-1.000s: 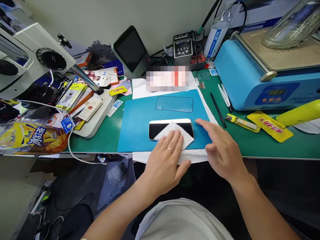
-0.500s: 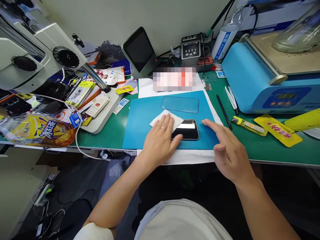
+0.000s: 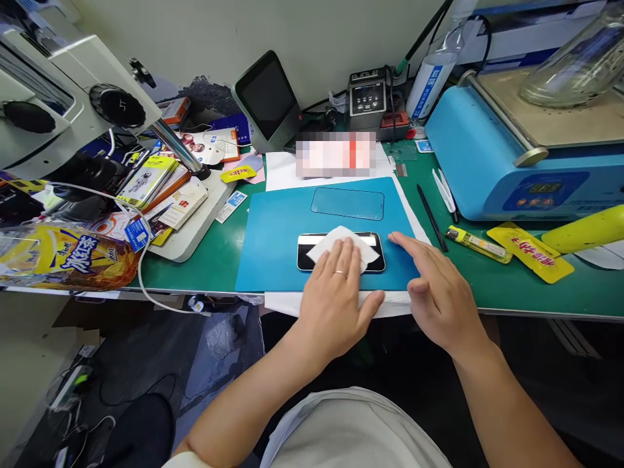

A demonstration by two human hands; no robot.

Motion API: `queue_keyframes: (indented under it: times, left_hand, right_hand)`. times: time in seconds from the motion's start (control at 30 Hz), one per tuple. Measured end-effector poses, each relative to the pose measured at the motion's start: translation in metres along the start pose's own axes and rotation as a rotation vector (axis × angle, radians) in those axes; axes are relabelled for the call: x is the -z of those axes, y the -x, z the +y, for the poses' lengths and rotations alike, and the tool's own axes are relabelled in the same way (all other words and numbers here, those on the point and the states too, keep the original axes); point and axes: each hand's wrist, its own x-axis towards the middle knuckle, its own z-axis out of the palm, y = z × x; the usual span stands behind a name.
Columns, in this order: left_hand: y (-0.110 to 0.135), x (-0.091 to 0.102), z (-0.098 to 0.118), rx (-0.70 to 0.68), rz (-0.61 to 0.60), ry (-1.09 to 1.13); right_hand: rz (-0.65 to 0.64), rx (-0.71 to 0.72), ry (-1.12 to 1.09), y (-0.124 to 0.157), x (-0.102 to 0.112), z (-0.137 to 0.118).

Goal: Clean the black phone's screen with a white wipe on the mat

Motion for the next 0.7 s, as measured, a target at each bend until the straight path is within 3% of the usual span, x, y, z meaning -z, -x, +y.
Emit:
queue_keyframes:
  times: [0.13,0.23,0.33,0.57,0.7]
  left_hand:
    - [-0.035,-0.004,0.009,-0.038,-0.025,0.003]
    - [-0.046,-0.005,0.007,-0.036,-0.044,0.007]
    - [-0.036,-0.005,0.006,-0.038,-0.032,0.019]
    - [0.020,0.006,0.011,-0.129,-0.103,0.067]
    - [0.011,0.007,0.011,-0.133,-0.120,0.058]
  right_hand:
    - [0.005,0.011,-0.004,-0.002,0.000,0.000]
    - [0.006,0.011,-0.011,-0.002,0.000,0.000]
    - [0.004,0.007,-0.013,-0.001,0.000,-0.001]
    - [0.004,0.008,-0.010,-0.001,0.000,-0.001]
    - [0.000,0.017,-0.003,0.000,-0.001,0.000]
